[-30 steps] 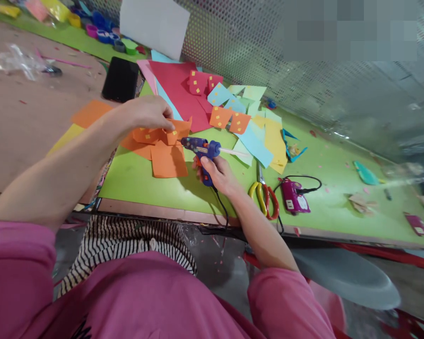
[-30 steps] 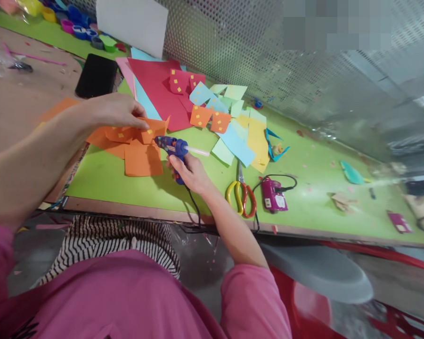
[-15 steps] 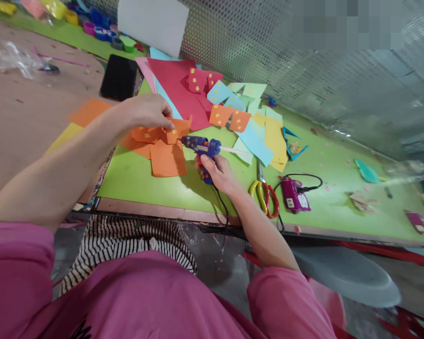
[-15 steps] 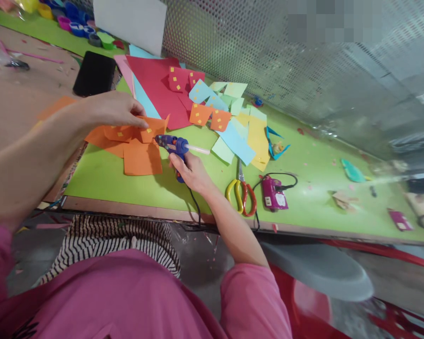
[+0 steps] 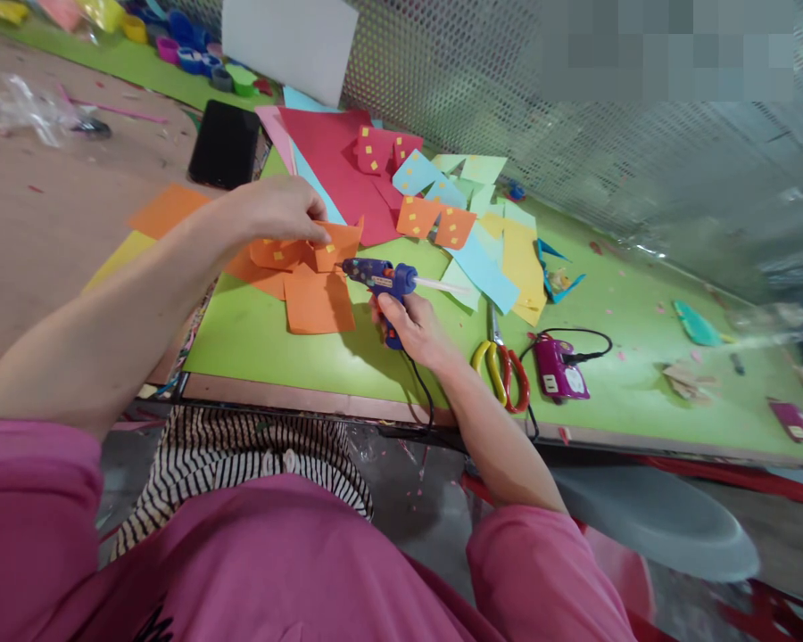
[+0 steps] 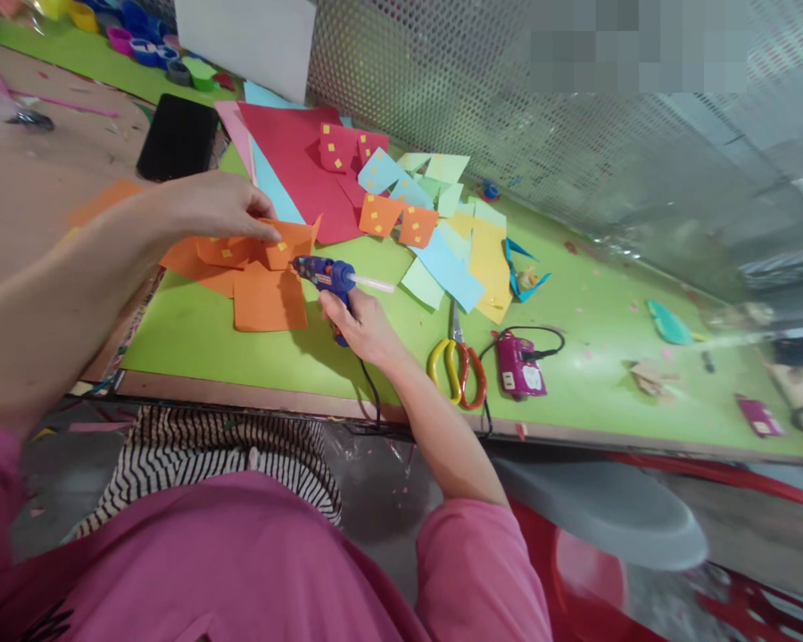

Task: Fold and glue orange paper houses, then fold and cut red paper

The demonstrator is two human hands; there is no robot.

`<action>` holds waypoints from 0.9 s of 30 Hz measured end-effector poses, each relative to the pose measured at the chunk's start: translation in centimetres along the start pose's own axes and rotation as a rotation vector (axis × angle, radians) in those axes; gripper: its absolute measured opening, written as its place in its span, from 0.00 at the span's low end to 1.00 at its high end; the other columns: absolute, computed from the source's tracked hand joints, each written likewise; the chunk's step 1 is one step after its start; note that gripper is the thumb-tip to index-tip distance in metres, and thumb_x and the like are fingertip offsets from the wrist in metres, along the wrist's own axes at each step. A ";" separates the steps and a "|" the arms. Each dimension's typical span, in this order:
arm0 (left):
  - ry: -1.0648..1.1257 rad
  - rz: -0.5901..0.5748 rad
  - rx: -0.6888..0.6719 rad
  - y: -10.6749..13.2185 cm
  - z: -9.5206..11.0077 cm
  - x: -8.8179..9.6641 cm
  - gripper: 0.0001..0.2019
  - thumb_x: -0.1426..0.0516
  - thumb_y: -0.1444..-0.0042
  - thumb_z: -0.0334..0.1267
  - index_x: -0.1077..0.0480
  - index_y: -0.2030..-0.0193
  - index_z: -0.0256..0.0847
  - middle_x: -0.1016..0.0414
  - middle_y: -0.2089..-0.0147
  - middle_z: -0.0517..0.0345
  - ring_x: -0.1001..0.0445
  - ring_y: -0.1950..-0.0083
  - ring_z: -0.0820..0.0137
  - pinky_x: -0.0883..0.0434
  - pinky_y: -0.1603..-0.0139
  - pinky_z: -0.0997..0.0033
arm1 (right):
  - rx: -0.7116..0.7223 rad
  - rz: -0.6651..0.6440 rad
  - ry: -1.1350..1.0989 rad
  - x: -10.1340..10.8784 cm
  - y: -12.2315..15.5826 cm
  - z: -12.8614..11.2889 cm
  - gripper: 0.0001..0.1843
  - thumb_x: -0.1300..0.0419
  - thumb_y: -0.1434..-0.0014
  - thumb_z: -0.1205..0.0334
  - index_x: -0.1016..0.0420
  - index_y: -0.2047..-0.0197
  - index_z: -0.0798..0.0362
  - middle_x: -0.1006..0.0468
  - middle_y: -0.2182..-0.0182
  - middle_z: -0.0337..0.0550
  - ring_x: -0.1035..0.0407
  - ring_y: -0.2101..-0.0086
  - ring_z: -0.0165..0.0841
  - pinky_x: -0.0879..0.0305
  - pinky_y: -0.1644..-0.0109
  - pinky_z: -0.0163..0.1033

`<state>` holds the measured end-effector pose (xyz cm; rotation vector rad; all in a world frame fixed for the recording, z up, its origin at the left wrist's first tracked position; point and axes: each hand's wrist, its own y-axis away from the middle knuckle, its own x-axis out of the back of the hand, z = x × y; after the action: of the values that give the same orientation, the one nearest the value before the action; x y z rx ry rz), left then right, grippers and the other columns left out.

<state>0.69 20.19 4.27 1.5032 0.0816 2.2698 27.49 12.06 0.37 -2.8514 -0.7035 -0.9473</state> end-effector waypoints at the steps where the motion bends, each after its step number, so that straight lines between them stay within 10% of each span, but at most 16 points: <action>1: 0.000 -0.001 0.011 0.2 0.2 0.0 0.19 0.41 0.47 0.51 0.19 0.55 0.43 0.21 0.67 0.53 0.26 0.61 0.60 0.38 0.62 0.65 | 0.000 -0.001 -0.003 0.0 0.0 0.0 0.37 0.51 0.39 0.20 0.32 0.65 0.49 0.28 0.72 0.38 0.35 0.73 0.30 0.38 0.68 0.38; 27: 0.024 0.020 -0.002 0.9 0.7 0.0 0.19 0.42 0.46 0.51 0.19 0.56 0.42 0.21 0.67 0.55 0.30 0.63 0.64 0.40 0.61 0.63 | -0.006 0.000 -0.061 -0.2 0.0 0.2 0.37 0.49 0.37 0.22 0.25 0.64 0.50 0.24 0.69 0.41 0.31 0.70 0.31 0.35 0.66 0.37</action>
<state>0.99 19.23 4.82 1.4825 0.0716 2.3034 27.48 12.05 0.10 -2.8968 -0.7076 -0.8666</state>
